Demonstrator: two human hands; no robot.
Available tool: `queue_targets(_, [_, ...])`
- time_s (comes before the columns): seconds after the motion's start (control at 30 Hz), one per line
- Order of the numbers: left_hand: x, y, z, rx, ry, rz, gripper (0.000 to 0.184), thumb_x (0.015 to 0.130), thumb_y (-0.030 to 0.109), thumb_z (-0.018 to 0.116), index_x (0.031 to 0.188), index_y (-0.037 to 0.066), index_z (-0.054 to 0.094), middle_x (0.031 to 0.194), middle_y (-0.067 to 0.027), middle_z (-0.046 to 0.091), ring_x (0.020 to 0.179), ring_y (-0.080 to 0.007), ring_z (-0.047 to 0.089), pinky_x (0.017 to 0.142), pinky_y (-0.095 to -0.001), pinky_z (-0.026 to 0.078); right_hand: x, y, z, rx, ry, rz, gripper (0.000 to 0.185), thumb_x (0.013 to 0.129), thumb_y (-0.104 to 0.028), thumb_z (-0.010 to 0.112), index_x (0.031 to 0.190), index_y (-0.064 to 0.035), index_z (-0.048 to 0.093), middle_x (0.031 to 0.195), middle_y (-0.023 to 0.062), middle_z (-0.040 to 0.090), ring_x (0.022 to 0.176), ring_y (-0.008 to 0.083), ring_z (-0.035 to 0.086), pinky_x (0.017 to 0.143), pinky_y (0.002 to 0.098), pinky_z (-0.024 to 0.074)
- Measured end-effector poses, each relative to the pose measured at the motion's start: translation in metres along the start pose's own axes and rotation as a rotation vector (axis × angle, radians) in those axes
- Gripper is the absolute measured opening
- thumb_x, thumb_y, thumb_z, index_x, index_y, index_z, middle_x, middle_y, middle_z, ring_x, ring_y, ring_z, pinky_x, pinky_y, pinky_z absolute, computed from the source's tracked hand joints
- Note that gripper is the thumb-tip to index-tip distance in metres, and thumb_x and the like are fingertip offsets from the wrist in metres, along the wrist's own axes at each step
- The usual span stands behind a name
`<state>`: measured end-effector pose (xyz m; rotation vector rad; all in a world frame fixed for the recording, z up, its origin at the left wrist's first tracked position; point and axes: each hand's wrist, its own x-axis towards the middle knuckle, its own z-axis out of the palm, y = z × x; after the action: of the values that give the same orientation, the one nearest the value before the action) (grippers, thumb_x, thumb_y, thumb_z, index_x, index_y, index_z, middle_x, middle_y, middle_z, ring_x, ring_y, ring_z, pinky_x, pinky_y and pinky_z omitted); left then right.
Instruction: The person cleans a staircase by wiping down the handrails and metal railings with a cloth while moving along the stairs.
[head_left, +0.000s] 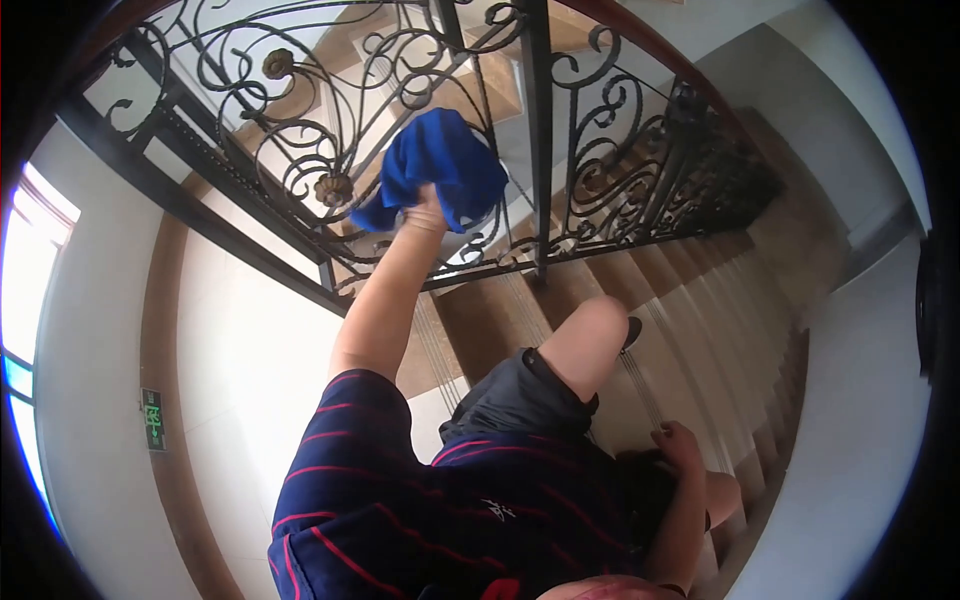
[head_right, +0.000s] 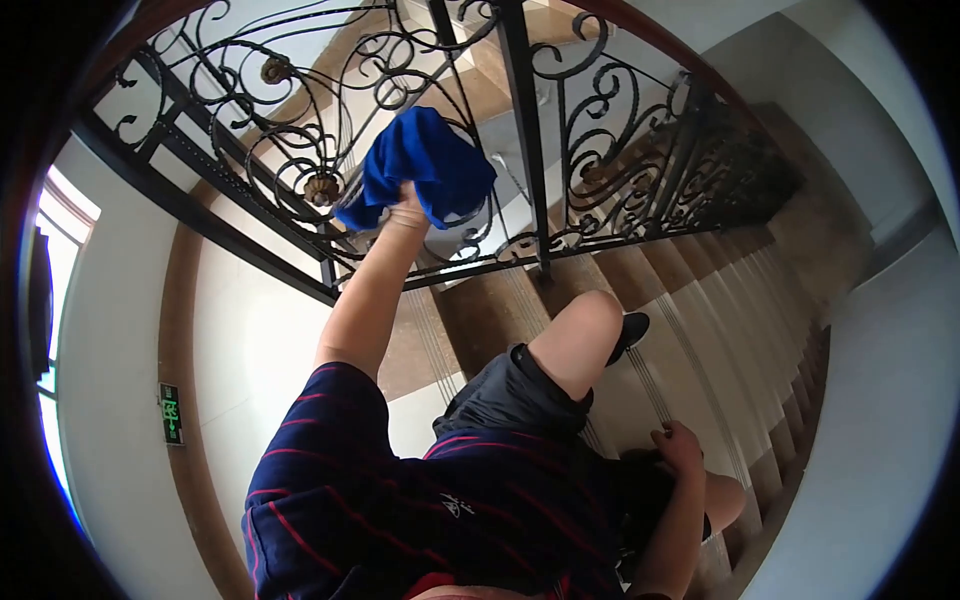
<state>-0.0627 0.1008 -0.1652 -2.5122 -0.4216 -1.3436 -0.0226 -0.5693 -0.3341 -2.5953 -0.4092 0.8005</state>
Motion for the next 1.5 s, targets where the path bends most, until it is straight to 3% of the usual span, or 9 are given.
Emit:
queue_targets(0.07, [0.037, 0.031, -0.068, 0.157, -0.211, 0.029, 0.061, 0.092, 0.045, 0.067, 0.145, 0.015, 0.062, 0.140, -0.0126, 0.065, 0.133, -0.0344, 0.059, 0.114, -0.0473, 0.044, -0.002, -0.002, 0.000, -0.023, -0.026, 0.013, 0.054, 0.090, -0.041, 0.073, 0.126, -0.0011, 0.071, 0.114, 0.0239, 0.076, 0.109, 0.0398, 0.073, 0.096, 0.0476, 0.0575])
queue_targets(0.17, [0.035, 0.007, -0.066, 0.113, 0.113, 0.161, 0.039, 0.086, 0.041, 0.072, 0.115, 0.014, 0.074, 0.112, -0.0112, 0.074, 0.101, -0.0312, 0.072, 0.086, -0.0463, 0.056, -0.005, -0.002, -0.001, -0.024, -0.023, 0.046, 0.054, 0.091, -0.040, 0.072, 0.127, -0.0003, 0.070, 0.114, 0.0238, 0.076, 0.109, 0.0395, 0.073, 0.096, 0.0470, 0.0572])
queue_targets(0.3, [0.057, -0.001, -0.072, 0.042, 0.021, -0.008, 0.026, 0.087, 0.040, 0.069, 0.097, 0.017, 0.075, 0.083, -0.0070, 0.073, 0.069, -0.0304, 0.072, 0.060, -0.0415, 0.056, 0.011, 0.033, 0.020, 0.138, -0.055, 0.087, 0.054, 0.091, -0.040, 0.072, 0.127, 0.0003, 0.070, 0.114, 0.0240, 0.076, 0.108, 0.0397, 0.073, 0.096, 0.0466, 0.0569])
queue_targets(0.37, [0.064, 0.002, -0.086, -0.023, -0.079, 0.006, 0.025, 0.086, 0.040, 0.070, 0.096, 0.017, 0.074, 0.082, -0.0096, 0.073, 0.069, -0.0323, 0.072, 0.060, -0.0437, 0.056, 0.007, 0.021, 0.012, 0.077, -0.023, 0.005, 0.051, 0.092, -0.024, 0.075, 0.134, 0.0025, 0.065, 0.115, 0.0241, 0.073, 0.097, 0.0370, 0.073, 0.079, 0.0469, 0.0637])
queue_targets(0.67, [0.023, 0.024, -0.092, -0.376, 0.023, 0.119, 0.036, 0.085, 0.036, 0.073, 0.111, 0.011, 0.074, 0.098, -0.0140, 0.070, 0.097, -0.0384, 0.066, 0.087, -0.0492, 0.051, -0.003, 0.008, 0.003, 0.059, -0.022, 0.059, 0.054, 0.090, -0.038, 0.075, 0.130, -0.0019, 0.070, 0.114, 0.0234, 0.076, 0.107, 0.0384, 0.074, 0.095, 0.0450, 0.0578])
queue_targets(0.87, [-0.075, -0.007, 0.014, -0.669, -0.238, -0.394, 0.055, 0.110, 0.048, 0.048, 0.150, 0.011, 0.052, 0.139, -0.0117, 0.064, 0.128, -0.0308, 0.059, 0.116, -0.0453, 0.043, 0.001, 0.014, 0.003, 0.001, -0.037, 0.057, 0.055, 0.090, -0.041, 0.075, 0.130, -0.0027, 0.070, 0.113, 0.0236, 0.076, 0.106, 0.0379, 0.074, 0.094, 0.0449, 0.0583])
queue_targets(1.0, [-0.054, 0.006, -0.005, 0.230, -0.019, 0.157, 0.060, 0.090, 0.048, 0.070, 0.141, 0.017, 0.065, 0.146, -0.0113, 0.063, 0.135, -0.0353, 0.057, 0.119, -0.0583, 0.035, 0.002, 0.010, 0.006, 0.039, -0.035, 0.047, 0.055, 0.090, -0.041, 0.075, 0.130, -0.0032, 0.070, 0.113, 0.0236, 0.076, 0.106, 0.0378, 0.074, 0.094, 0.0449, 0.0584])
queue_targets(1.4, [-0.010, 0.058, -0.055, -0.074, -0.088, 0.065, 0.054, 0.086, 0.037, 0.073, 0.131, 0.008, 0.067, 0.134, -0.0165, 0.066, 0.133, -0.0419, 0.056, 0.119, -0.0590, 0.032, -0.001, 0.000, -0.004, 0.037, -0.083, 0.106, 0.058, 0.091, -0.040, 0.076, 0.132, -0.0004, 0.069, 0.116, 0.0241, 0.075, 0.107, 0.0374, 0.074, 0.095, 0.0452, 0.0589])
queue_targets(1.5, [0.030, 0.054, -0.058, -0.082, 0.181, 0.120, 0.059, 0.092, 0.041, 0.068, 0.140, 0.006, 0.062, 0.144, -0.0213, 0.059, 0.141, -0.0461, 0.048, 0.122, -0.0615, 0.027, -0.002, -0.010, -0.009, 0.068, -0.066, 0.142, 0.056, 0.089, -0.039, 0.076, 0.130, -0.0018, 0.070, 0.111, 0.0230, 0.076, 0.106, 0.0381, 0.074, 0.094, 0.0449, 0.0582])
